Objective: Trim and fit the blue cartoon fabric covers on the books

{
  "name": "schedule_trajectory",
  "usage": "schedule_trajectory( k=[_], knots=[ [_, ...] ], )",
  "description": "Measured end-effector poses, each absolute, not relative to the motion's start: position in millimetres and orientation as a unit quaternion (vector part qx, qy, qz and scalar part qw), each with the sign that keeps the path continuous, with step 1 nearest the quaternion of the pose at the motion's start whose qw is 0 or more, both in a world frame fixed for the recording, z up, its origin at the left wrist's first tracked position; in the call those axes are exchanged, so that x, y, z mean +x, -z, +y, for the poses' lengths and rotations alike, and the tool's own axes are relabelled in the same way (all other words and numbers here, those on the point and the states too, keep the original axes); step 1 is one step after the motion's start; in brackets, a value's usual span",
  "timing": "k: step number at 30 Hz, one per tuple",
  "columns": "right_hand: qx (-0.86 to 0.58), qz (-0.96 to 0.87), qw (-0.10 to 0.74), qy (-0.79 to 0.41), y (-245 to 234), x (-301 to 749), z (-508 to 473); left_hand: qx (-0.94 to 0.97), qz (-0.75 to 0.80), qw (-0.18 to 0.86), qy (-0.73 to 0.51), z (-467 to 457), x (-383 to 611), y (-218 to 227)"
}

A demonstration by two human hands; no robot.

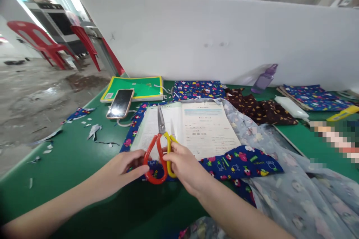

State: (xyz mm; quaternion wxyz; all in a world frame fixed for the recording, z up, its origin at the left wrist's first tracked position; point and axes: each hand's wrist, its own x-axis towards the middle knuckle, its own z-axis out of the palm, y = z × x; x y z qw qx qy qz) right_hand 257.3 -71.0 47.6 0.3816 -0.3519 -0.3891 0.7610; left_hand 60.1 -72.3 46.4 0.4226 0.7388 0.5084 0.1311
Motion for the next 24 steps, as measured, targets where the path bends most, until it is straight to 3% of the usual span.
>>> schedule_trajectory(
  k=[4,9,14,24],
  knots=[
    [-0.304,-0.374,0.4,-0.779,-54,244,-80,0.68,0.504,0.498,-0.188,-77,58,-35],
    [-0.319,-0.476,0.283,-0.769,-58,246,-83,0.56,0.516,0.587,-0.272,-94,49,-28],
    [-0.335,-0.548,0.158,-0.75,-66,259,-84,0.582,0.564,0.512,-0.284,-125,16,-22],
    [-0.483,-0.642,0.295,-0.518,-79,325,-86,0.52,0.683,0.439,-0.266,-154,-87,4]
  ],
)
